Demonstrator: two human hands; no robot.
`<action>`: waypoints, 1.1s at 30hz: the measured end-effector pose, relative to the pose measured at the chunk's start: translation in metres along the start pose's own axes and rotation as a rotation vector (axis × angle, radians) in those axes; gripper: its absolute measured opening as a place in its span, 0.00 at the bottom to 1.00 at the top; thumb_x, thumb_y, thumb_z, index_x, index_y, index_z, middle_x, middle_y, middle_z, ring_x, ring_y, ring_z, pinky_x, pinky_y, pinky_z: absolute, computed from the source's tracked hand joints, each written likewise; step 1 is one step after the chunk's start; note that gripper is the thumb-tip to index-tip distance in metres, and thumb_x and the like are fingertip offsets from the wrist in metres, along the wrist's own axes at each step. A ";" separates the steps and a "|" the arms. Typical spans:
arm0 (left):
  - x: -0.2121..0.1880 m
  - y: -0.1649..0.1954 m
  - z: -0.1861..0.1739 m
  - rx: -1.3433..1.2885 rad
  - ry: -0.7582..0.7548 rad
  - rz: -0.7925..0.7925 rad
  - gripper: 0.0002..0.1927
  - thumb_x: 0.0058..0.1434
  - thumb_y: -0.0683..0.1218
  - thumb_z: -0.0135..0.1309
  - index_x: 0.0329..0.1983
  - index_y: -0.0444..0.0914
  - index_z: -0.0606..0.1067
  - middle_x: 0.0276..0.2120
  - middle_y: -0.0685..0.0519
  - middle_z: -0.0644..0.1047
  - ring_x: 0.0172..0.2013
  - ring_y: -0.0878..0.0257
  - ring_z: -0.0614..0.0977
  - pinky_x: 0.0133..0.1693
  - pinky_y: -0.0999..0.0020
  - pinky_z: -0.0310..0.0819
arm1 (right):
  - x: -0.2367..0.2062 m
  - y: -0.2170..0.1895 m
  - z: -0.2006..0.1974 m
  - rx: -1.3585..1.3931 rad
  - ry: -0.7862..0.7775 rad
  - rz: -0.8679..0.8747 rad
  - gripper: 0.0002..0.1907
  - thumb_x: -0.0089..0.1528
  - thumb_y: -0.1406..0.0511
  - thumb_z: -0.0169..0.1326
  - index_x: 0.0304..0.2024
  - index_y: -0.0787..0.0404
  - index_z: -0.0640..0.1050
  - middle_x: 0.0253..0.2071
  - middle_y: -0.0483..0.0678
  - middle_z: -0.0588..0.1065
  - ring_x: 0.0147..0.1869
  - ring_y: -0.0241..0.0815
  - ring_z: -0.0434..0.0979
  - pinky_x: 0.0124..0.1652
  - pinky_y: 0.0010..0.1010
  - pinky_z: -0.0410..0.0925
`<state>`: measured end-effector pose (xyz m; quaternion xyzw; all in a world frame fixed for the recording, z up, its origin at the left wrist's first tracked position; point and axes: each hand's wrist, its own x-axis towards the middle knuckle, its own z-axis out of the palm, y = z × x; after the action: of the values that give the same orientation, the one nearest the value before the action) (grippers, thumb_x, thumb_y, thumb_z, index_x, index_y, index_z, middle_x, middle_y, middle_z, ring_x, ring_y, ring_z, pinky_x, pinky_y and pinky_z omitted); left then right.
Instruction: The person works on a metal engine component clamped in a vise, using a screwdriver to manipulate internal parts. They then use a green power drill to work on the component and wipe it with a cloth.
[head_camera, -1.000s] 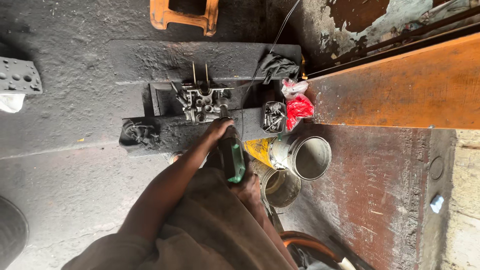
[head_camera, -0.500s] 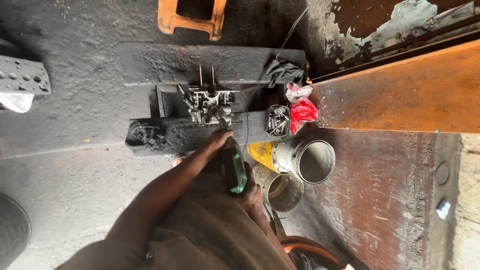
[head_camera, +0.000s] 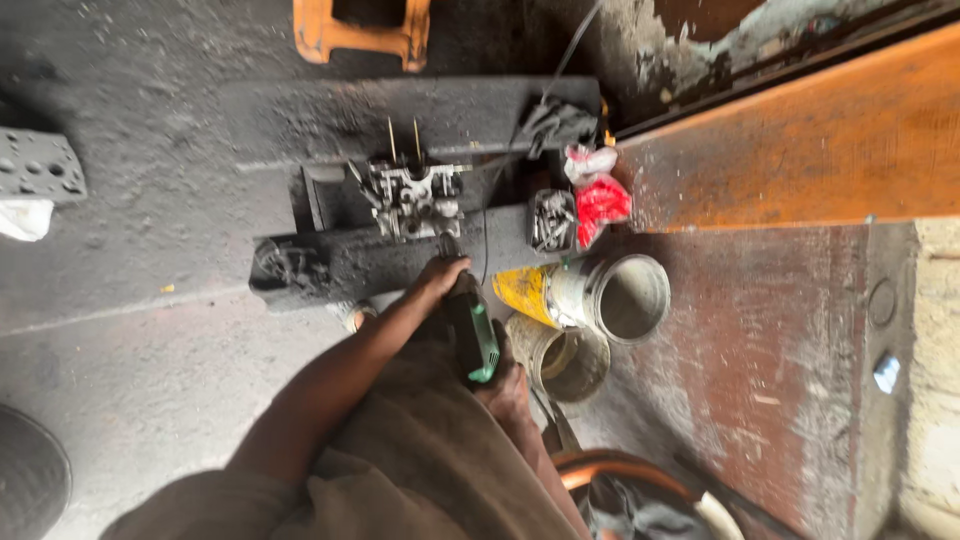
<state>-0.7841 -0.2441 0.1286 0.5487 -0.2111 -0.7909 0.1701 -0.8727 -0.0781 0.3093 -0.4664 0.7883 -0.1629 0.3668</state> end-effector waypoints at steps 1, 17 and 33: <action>0.000 -0.007 0.002 -0.023 0.032 -0.024 0.22 0.54 0.53 0.61 0.41 0.31 0.78 0.30 0.45 0.79 0.27 0.52 0.80 0.30 0.52 0.77 | -0.002 0.003 -0.002 0.050 0.030 -0.057 0.52 0.51 0.53 0.69 0.72 0.54 0.58 0.53 0.62 0.80 0.58 0.61 0.82 0.53 0.46 0.73; -0.011 -0.022 -0.018 -0.372 -0.035 -0.041 0.19 0.61 0.50 0.58 0.47 0.33 0.72 0.33 0.48 0.77 0.29 0.56 0.81 0.35 0.59 0.82 | 0.014 -0.010 -0.014 -0.286 -0.231 0.126 0.53 0.52 0.54 0.66 0.74 0.45 0.53 0.45 0.64 0.80 0.52 0.65 0.80 0.55 0.50 0.71; -0.016 -0.022 -0.025 -0.526 0.057 -0.095 0.16 0.62 0.51 0.56 0.44 0.35 0.72 0.31 0.47 0.77 0.28 0.54 0.81 0.34 0.54 0.82 | 0.035 -0.003 -0.046 -0.267 -0.297 -0.084 0.47 0.54 0.63 0.60 0.74 0.47 0.58 0.46 0.65 0.80 0.52 0.65 0.81 0.55 0.49 0.72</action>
<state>-0.7555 -0.2212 0.1226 0.5168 0.0325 -0.8100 0.2754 -0.9147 -0.1129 0.3271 -0.5623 0.7201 -0.0017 0.4066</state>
